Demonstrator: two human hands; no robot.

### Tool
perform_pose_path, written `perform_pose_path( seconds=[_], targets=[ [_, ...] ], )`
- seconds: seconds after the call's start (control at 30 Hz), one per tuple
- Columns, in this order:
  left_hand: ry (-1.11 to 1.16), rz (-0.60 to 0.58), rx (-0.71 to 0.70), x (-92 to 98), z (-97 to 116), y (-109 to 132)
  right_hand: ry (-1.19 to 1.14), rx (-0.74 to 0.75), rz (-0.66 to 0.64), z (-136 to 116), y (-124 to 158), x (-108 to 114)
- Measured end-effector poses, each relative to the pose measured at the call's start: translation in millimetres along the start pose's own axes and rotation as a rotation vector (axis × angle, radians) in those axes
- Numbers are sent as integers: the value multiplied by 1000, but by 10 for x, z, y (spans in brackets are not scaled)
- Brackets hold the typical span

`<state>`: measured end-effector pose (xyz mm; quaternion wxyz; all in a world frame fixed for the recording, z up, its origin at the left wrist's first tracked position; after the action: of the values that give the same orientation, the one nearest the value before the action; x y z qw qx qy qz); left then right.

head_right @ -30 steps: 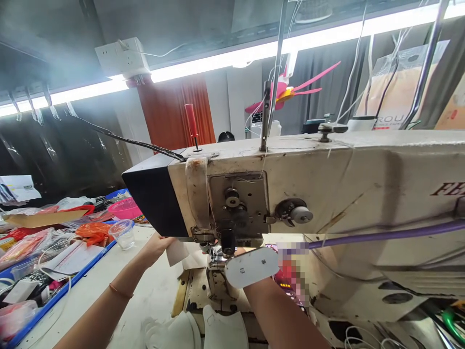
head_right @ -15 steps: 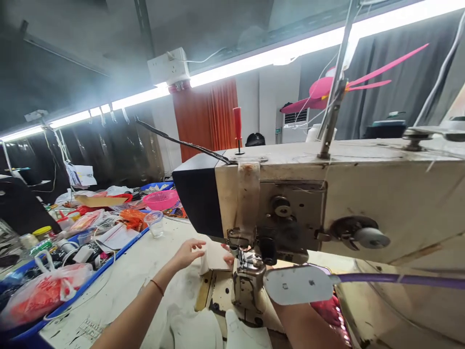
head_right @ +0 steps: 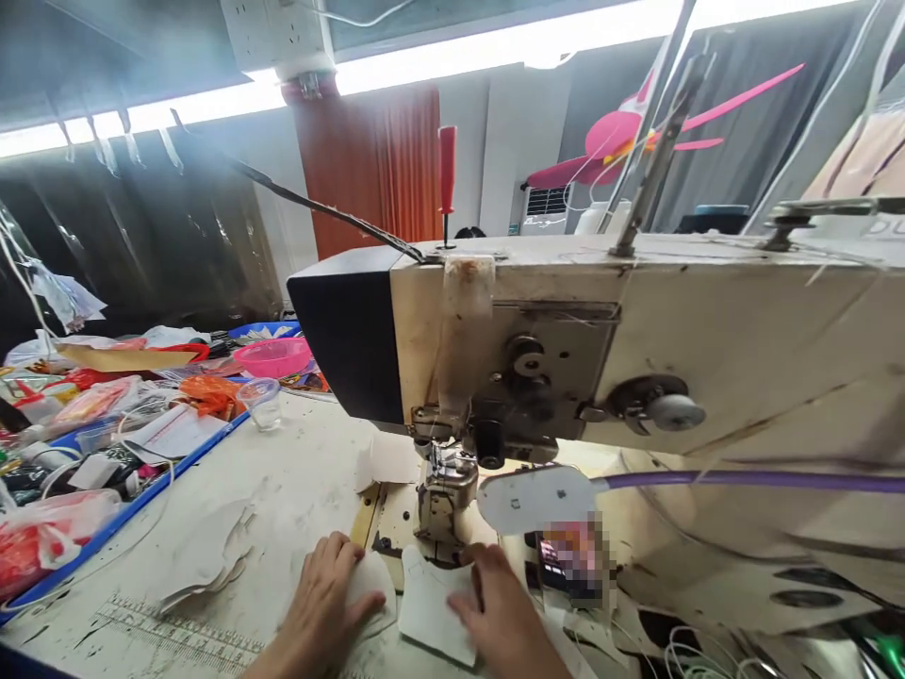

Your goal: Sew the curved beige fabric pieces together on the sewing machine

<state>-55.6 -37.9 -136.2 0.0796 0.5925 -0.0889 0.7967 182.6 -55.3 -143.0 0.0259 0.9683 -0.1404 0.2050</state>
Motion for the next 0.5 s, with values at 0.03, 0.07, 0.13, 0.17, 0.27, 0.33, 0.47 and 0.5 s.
perform_pose_path(
  seconds=[0.03, 0.07, 0.13, 0.17, 0.27, 0.33, 0.47, 0.5],
  targets=[
    [34, 22, -11, -13, -4, 6, 75, 8, -41, 56, 96, -29],
    [69, 46, -27, -25, -13, -1, 152, 12, -87, 101, 165, -59],
    [138, 104, -78, -50, -42, -33, 270, 11, -138, 157, 227, -103],
    [170, 134, -110, -60, -59, -48, 309, 14, -156, 165, 228, -113],
    [267, 181, -171, -47, -96, -69, 364, 55, -175, 116, 186, -98],
    [340, 178, -153, 31, -90, -58, 391, 95, -185, 41, 172, -78],
    [453, 124, -222, 261, 67, 7, 442, 173, -167, -106, 220, -88],
    [468, 120, -271, 298, 132, 22, 452, 190, -167, -126, 239, -100]
  ],
)
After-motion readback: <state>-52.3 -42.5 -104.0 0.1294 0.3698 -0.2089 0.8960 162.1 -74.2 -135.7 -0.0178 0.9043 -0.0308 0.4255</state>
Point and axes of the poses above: each hand's wrist, its own y-axis away from the middle knuckle, its own x-axis out of the back of the hand, z = x × y, the point moved 1 cm from there along -y, towards the middle knuckle, and after that the axes turned 6 degrees about -y, right-handed, at the moved point
